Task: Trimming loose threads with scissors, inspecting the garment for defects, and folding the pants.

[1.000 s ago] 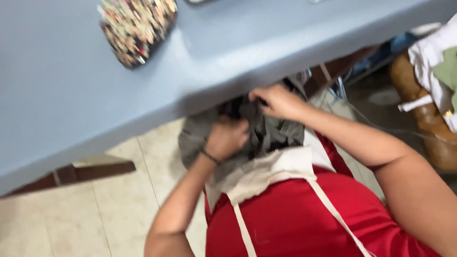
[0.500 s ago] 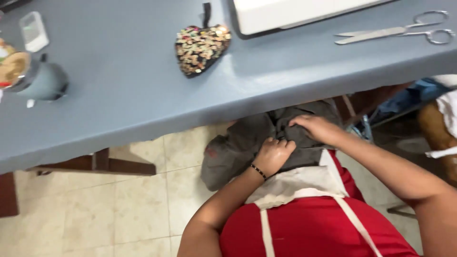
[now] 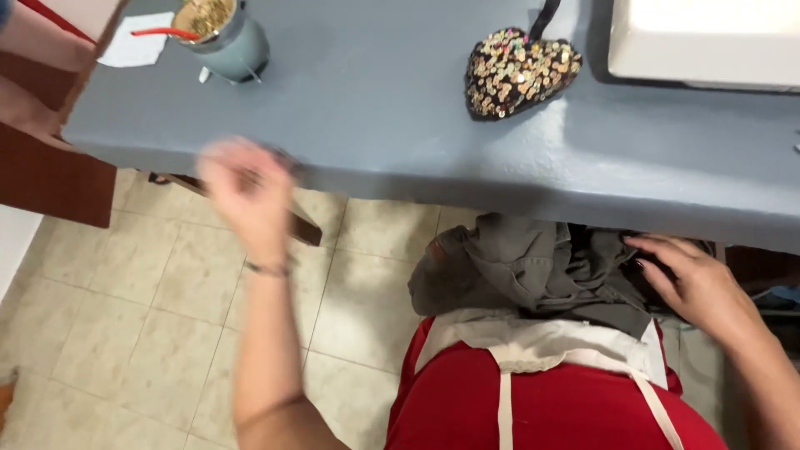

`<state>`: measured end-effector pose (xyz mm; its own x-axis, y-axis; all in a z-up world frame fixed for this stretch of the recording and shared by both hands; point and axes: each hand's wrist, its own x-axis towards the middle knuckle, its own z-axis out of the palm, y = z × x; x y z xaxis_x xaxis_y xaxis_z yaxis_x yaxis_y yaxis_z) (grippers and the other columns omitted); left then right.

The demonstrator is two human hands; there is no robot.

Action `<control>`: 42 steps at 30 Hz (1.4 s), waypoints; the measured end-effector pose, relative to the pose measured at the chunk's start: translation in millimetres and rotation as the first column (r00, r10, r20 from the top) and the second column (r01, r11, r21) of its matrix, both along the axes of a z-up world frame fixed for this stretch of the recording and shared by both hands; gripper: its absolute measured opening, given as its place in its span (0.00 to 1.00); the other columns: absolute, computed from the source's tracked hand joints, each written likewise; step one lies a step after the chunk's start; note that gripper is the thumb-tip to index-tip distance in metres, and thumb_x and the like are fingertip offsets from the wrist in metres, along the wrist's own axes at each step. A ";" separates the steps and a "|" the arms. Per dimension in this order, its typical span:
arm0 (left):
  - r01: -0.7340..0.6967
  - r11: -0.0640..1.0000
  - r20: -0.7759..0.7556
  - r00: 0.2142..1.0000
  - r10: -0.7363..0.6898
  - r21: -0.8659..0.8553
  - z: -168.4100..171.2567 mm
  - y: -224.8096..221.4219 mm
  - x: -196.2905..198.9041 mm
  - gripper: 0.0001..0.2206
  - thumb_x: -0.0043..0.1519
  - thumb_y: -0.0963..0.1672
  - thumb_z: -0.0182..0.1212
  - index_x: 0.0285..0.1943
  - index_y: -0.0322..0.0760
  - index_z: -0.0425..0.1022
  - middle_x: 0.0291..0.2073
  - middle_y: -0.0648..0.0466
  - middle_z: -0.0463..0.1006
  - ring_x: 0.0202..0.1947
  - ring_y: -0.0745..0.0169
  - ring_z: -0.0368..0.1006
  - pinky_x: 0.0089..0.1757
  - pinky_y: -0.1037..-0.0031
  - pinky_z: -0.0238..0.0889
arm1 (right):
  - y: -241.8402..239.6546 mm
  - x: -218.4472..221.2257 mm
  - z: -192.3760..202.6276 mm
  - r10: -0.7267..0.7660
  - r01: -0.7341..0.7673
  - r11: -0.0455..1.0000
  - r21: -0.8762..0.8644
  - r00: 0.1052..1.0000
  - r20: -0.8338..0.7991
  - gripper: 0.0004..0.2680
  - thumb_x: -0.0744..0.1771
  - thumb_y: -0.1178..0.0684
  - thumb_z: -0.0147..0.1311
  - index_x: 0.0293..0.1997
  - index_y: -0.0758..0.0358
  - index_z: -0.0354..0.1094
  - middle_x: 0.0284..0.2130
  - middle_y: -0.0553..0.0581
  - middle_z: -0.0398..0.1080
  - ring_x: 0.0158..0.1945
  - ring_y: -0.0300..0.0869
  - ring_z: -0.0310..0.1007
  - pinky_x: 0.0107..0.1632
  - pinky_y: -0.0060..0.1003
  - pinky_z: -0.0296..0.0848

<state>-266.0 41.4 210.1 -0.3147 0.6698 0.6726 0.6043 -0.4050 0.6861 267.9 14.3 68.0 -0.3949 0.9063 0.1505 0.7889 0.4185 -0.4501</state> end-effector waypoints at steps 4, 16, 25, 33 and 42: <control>0.192 0.981 0.140 0.971 -0.192 0.011 -7.6 87.8 -156.1 0.52 0.71 0.51 0.87 0.83 0.56 0.33 0.84 0.34 0.36 0.85 0.26 0.37 0.77 0.38 0.39 | -4.6 -30.5 30.3 0.168 -0.164 0.984 0.063 0.984 -0.062 0.13 0.66 0.51 0.55 0.57 0.54 0.73 0.50 0.54 0.78 0.51 0.45 0.80 0.59 0.42 0.77; 0.281 0.875 0.355 0.925 -0.137 -0.394 5.4 165.6 -176.0 0.18 0.61 0.47 0.69 0.60 0.48 0.75 0.54 0.66 0.80 0.56 0.79 0.79 0.60 0.86 0.77 | 2.4 -19.6 49.1 0.158 -0.192 0.969 -0.158 0.966 -0.207 0.12 0.67 0.50 0.54 0.55 0.51 0.75 0.47 0.51 0.80 0.46 0.41 0.84 0.50 0.37 0.81; -0.031 0.997 -0.403 0.915 0.001 -0.067 3.4 162.8 -144.9 0.22 0.72 0.42 0.85 0.62 0.19 0.75 0.54 0.36 0.81 0.53 0.51 0.78 0.51 0.65 0.72 | 8.2 -33.6 6.6 0.188 -0.251 0.941 -0.229 0.946 -0.264 0.11 0.67 0.48 0.53 0.55 0.46 0.73 0.44 0.49 0.80 0.13 0.30 0.67 0.27 0.30 0.81; 0.258 0.861 0.034 0.962 -0.271 -0.439 14.3 168.6 -152.0 0.24 0.68 0.44 0.67 0.72 0.36 0.67 0.64 0.53 0.73 0.65 0.67 0.70 0.66 0.74 0.68 | 3.3 -38.4 15.2 0.151 -0.224 0.943 -0.247 0.948 -0.281 0.10 0.68 0.49 0.53 0.54 0.49 0.75 0.45 0.50 0.81 0.40 0.39 0.85 0.45 0.35 0.82; 0.346 0.916 0.158 0.935 -0.319 -0.200 57.0 91.1 18.5 0.31 0.61 0.39 0.71 0.73 0.26 0.60 0.64 0.40 0.70 0.62 0.54 0.71 0.61 0.67 0.73 | 4.6 -32.3 48.5 0.120 -0.186 0.958 -0.219 0.951 -0.286 0.10 0.68 0.48 0.53 0.53 0.48 0.75 0.44 0.49 0.81 0.30 0.37 0.82 0.35 0.34 0.81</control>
<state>-247.4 132.4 267.1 -0.1164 0.8768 0.4665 0.3692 -0.3979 0.8399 235.6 18.9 116.6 -0.5070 0.8602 0.0550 0.5601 0.3774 -0.7374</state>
